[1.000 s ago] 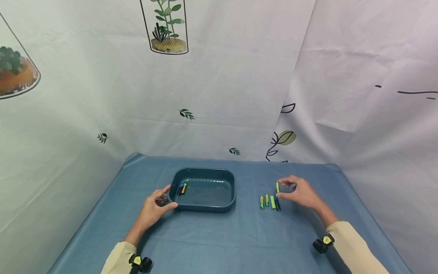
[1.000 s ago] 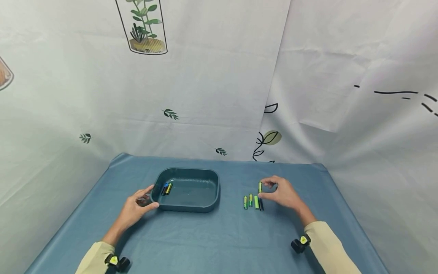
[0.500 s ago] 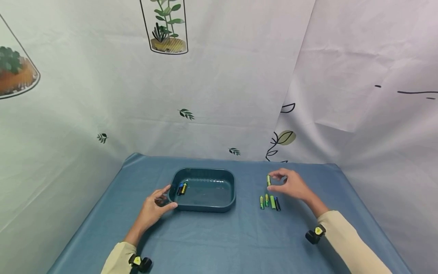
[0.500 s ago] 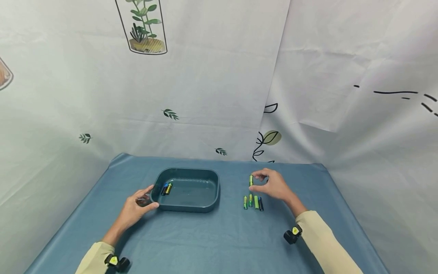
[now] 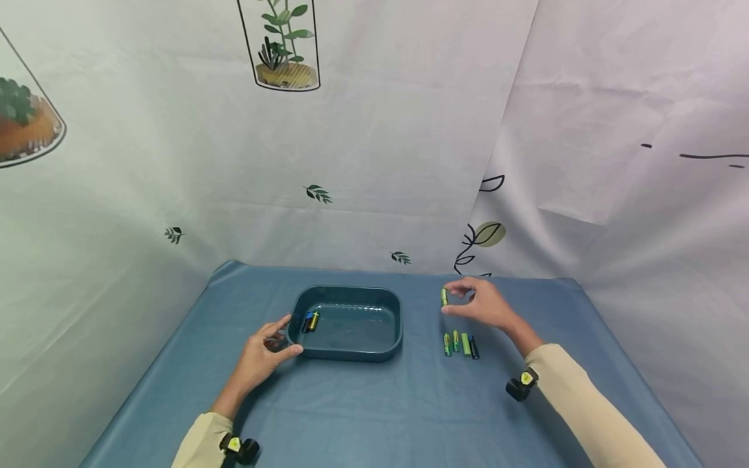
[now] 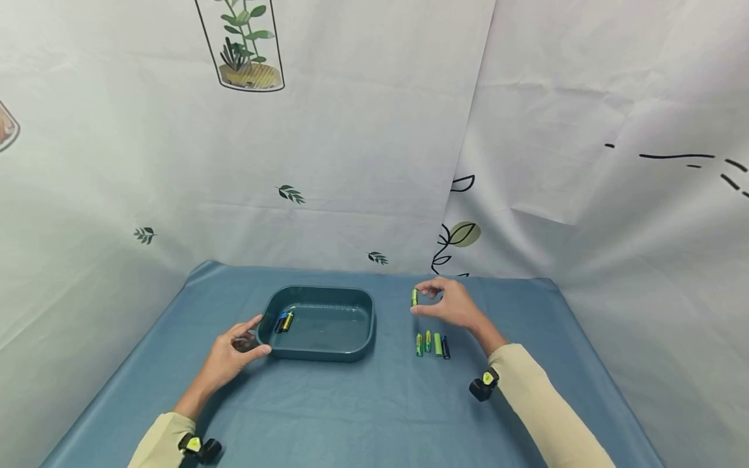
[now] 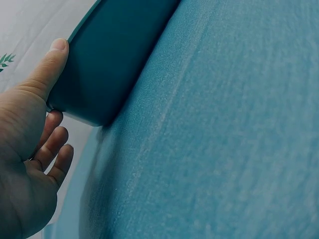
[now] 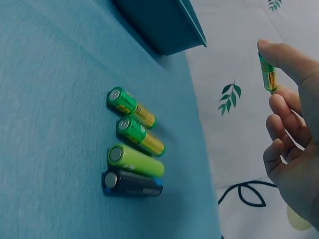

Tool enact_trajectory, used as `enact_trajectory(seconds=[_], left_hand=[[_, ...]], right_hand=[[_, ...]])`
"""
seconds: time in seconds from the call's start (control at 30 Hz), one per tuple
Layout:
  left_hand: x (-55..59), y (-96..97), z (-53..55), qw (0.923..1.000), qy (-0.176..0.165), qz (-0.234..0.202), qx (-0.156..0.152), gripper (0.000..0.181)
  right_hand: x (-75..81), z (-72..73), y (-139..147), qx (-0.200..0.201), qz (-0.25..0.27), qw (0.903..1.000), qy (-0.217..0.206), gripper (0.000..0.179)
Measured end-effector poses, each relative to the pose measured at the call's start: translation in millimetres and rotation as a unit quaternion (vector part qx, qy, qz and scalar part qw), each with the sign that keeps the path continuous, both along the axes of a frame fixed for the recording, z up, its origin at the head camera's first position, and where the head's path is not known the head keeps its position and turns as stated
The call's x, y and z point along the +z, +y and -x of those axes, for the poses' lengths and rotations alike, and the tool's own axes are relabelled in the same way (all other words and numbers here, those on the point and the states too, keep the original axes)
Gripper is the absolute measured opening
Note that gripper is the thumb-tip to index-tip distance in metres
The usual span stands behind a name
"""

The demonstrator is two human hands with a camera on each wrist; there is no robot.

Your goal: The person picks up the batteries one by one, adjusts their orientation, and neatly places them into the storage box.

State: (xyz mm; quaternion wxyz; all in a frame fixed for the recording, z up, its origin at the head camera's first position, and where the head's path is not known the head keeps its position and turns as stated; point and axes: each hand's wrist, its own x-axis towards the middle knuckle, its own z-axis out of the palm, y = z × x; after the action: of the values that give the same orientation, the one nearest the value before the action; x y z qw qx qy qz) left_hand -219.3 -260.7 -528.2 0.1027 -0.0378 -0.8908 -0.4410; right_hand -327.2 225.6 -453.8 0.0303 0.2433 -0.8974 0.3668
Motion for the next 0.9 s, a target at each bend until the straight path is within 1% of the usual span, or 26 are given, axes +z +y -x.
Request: enact_trajectory(seconds=[0.27,0.6,0.73,0.9], left_hand=[[1.1,0.6,-0.5,1.0000,-0.003,0.003,0.001,0.080],[1.1,0.5,-0.4,1.0000,-0.003,0.000,0.002,0.080],[0.4,0.4,-0.3,1.0000,-0.004,0.001,0.002,0.081],[-0.3,0.4,0.0,1.0000,0.003,0.002,0.000,0.080]], right_hand=[[4.0,6.7,-12.8,0.010,0.015,0.9998,-0.011,0.053],[9.4,12.5,-28.4,0.033,0.031,0.9988,-0.017,0.051],[9.9,15.6,-34.8,0.042,0.027,0.9986,-0.017,0.052],[11.4,18.4,-42.7,0.048,0.027,0.9983,-0.020,0.052]])
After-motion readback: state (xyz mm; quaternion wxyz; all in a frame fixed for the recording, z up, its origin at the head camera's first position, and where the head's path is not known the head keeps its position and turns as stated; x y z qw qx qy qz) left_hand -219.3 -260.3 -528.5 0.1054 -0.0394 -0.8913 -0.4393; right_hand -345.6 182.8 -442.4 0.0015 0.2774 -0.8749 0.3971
